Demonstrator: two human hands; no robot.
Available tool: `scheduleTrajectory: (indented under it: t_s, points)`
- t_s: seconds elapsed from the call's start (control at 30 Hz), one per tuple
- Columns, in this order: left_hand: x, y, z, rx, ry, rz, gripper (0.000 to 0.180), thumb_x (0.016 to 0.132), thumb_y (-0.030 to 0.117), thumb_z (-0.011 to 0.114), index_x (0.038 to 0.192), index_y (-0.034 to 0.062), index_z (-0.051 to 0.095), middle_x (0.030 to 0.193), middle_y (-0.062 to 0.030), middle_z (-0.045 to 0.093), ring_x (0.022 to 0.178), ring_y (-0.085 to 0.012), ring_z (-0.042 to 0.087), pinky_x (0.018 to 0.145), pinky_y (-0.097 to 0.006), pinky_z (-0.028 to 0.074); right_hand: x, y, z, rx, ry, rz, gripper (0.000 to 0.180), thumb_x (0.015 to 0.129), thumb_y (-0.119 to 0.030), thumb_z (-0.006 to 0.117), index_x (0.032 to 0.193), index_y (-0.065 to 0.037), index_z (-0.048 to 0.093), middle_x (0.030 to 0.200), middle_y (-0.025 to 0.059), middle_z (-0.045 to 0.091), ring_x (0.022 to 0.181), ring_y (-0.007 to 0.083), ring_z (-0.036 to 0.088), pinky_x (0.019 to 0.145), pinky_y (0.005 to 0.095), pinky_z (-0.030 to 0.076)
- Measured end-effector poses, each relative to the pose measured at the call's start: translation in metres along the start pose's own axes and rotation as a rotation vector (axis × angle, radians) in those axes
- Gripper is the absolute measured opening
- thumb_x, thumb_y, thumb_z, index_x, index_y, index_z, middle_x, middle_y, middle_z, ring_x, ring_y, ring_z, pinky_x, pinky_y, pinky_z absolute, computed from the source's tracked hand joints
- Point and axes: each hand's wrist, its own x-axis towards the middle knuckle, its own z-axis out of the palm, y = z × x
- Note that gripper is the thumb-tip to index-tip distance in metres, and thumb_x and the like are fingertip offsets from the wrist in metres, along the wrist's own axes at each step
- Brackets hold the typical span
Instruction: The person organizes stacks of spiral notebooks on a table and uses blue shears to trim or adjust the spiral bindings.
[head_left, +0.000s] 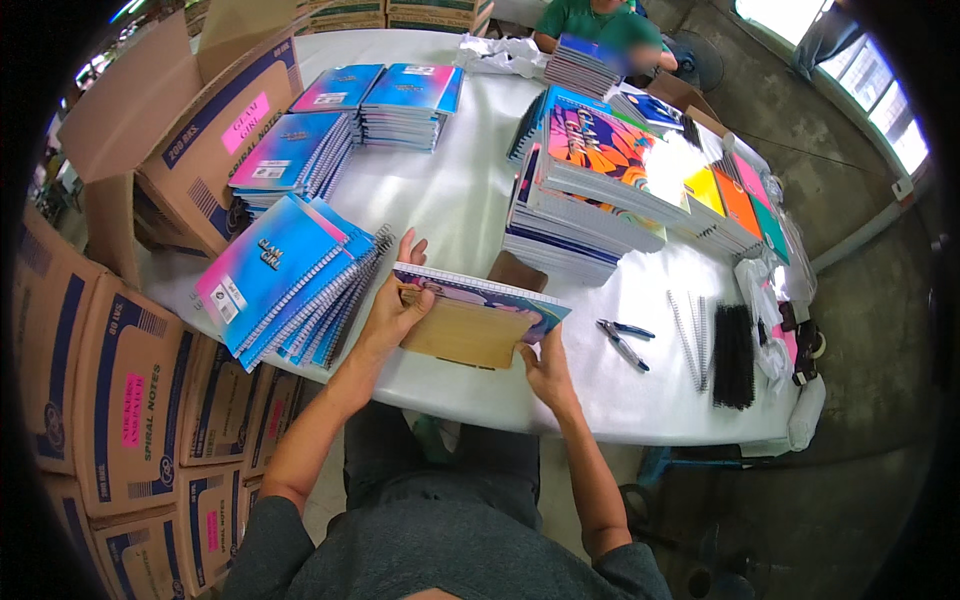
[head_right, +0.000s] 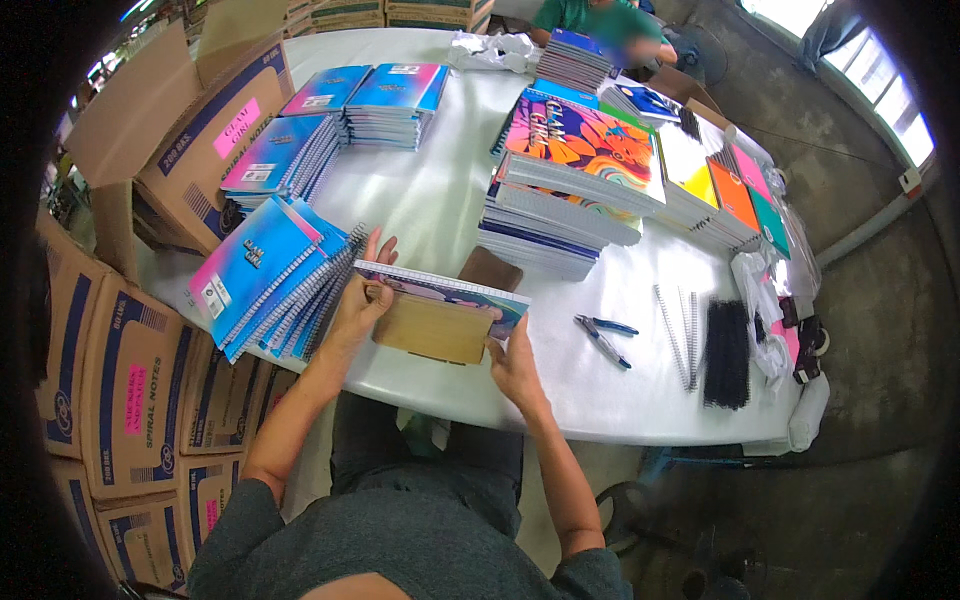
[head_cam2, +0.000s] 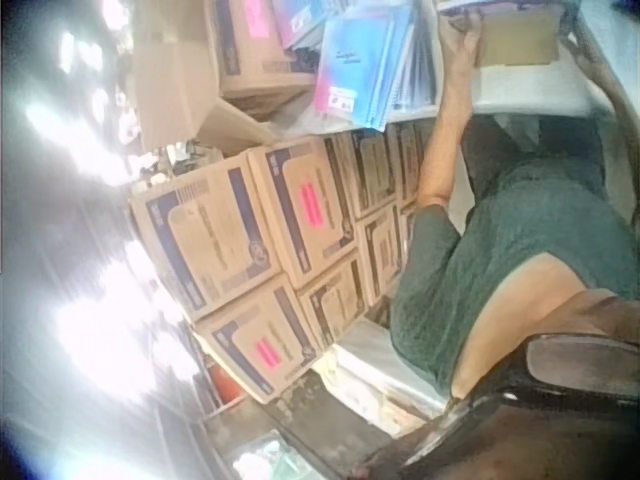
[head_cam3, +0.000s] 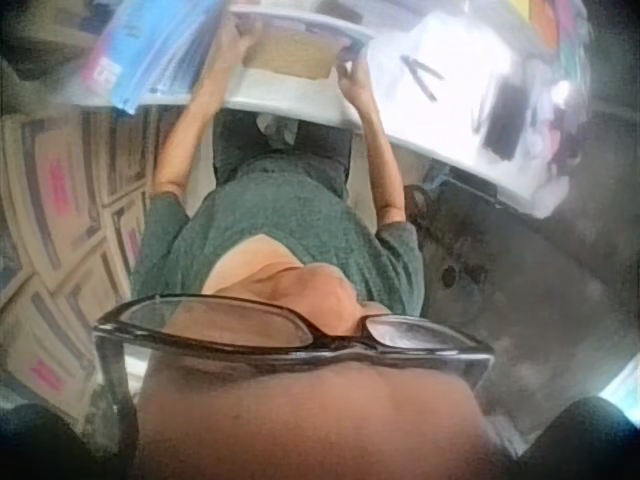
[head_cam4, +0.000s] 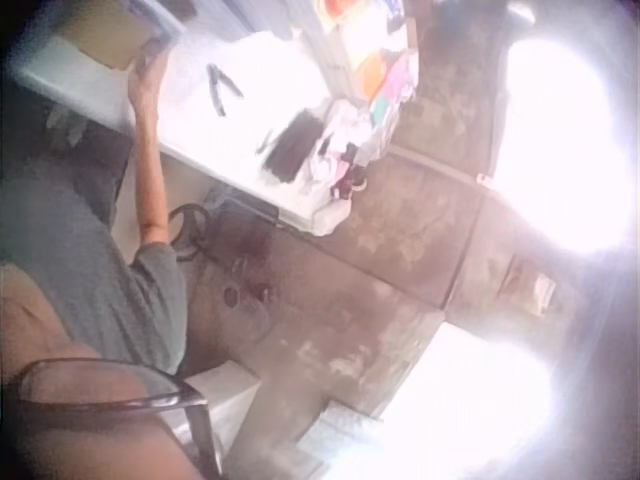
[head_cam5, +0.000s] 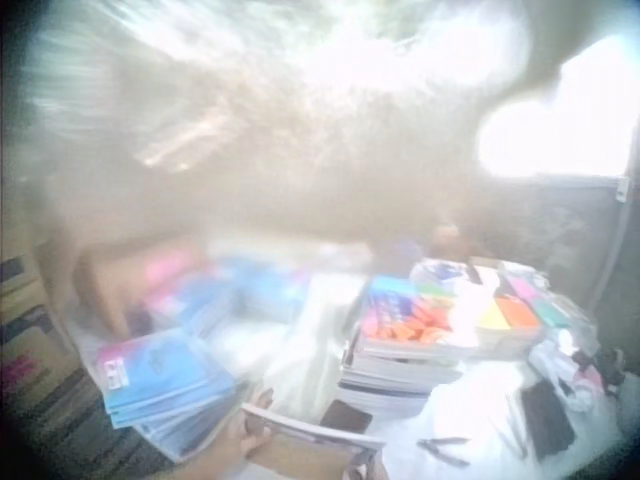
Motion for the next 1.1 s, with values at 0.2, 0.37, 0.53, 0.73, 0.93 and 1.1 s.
scheduleTrajectory:
  t_s: [0.2, 0.37, 0.53, 0.73, 0.93, 1.1]
  points:
    - [-0.011, -0.006, -0.019, 0.079, 0.028, 0.066, 0.106, 0.082, 0.055, 0.069, 0.152, 0.0033, 0.009, 0.158, -0.0189, 0.013, 0.146, -0.0303, 0.015, 0.117, -0.044, 0.012, 0.043, 0.021, -0.115, -0.445, 0.197, 0.031, 0.05, 0.075, 0.015, 0.054, 0.122, 0.001, 0.051, 0.121, 0.024, 0.054, 0.117, 0.0376, 0.051, 0.094, 0.0411, 0.044]
    - [-0.001, 0.057, -0.006, 0.144, 0.198, 0.297, 0.093, 0.088, 0.034, 0.069, 0.153, 0.0051, 0.01, 0.158, -0.0177, 0.012, 0.147, -0.0296, 0.014, 0.117, -0.044, 0.01, 0.056, 0.085, -0.231, -1.338, 0.441, 0.403, 0.024, 0.08, -0.012, 0.069, 0.1, -0.002, 0.064, 0.107, 0.0188, 0.059, 0.106, 0.0348, 0.053, 0.086, 0.0479, 0.044]
    - [0.001, 0.089, 0.02, 0.379, 0.178, 0.341, 0.079, 0.088, 0.01, 0.063, 0.152, 0.0045, 0.018, 0.159, -0.013, 0.015, 0.147, -0.0297, 0.015, 0.118, -0.043, 0.011, 0.047, 0.113, -0.306, -0.812, 0.412, 0.168, 0.016, 0.087, -0.009, 0.055, 0.093, 0.001, 0.066, 0.07, 0.0198, 0.063, 0.066, 0.0303, 0.065, 0.066, 0.0383, 0.049]
    - [0.013, 0.103, 0.072, 1.083, -0.072, 0.477, 0.078, 0.087, 0.028, 0.066, 0.15, 0.0058, 0.027, 0.156, -0.0143, 0.025, 0.145, -0.034, 0.018, 0.116, -0.049, 0.015, 0.082, 0.015, -0.251, -0.521, 0.206, 0.031, 0.017, 0.092, -0.009, 0.056, 0.101, -0.001, 0.069, 0.078, 0.0087, 0.067, 0.07, 0.0169, 0.063, 0.064, 0.0331, 0.048]
    - [0.033, 0.068, 0.115, 1.404, -0.333, 0.4, 0.062, 0.086, 0.04, 0.063, 0.14, 0.0135, 0.047, 0.143, -0.0077, 0.046, 0.134, -0.0391, 0.037, 0.109, -0.058, 0.026, 0.054, -0.091, -0.118, -0.227, 0.017, -0.135, 0.023, 0.077, 0.003, 0.072, 0.098, -0.005, 0.072, 0.083, 0.0032, 0.065, 0.069, 0.0113, 0.056, 0.061, 0.0261, 0.046]
    - [0.032, 0.059, 0.115, 1.325, -0.303, 0.384, 0.045, 0.09, 0.037, 0.059, 0.131, 0.0189, 0.056, 0.131, -0.0024, 0.058, 0.122, -0.0357, 0.05, 0.106, -0.056, 0.032, 0.056, -0.085, -0.111, -0.162, -0.043, -0.049, 0.02, 0.077, 0.001, 0.074, 0.096, -0.004, 0.072, 0.082, 0.0018, 0.064, 0.071, 0.0104, 0.055, 0.063, 0.0258, 0.044]
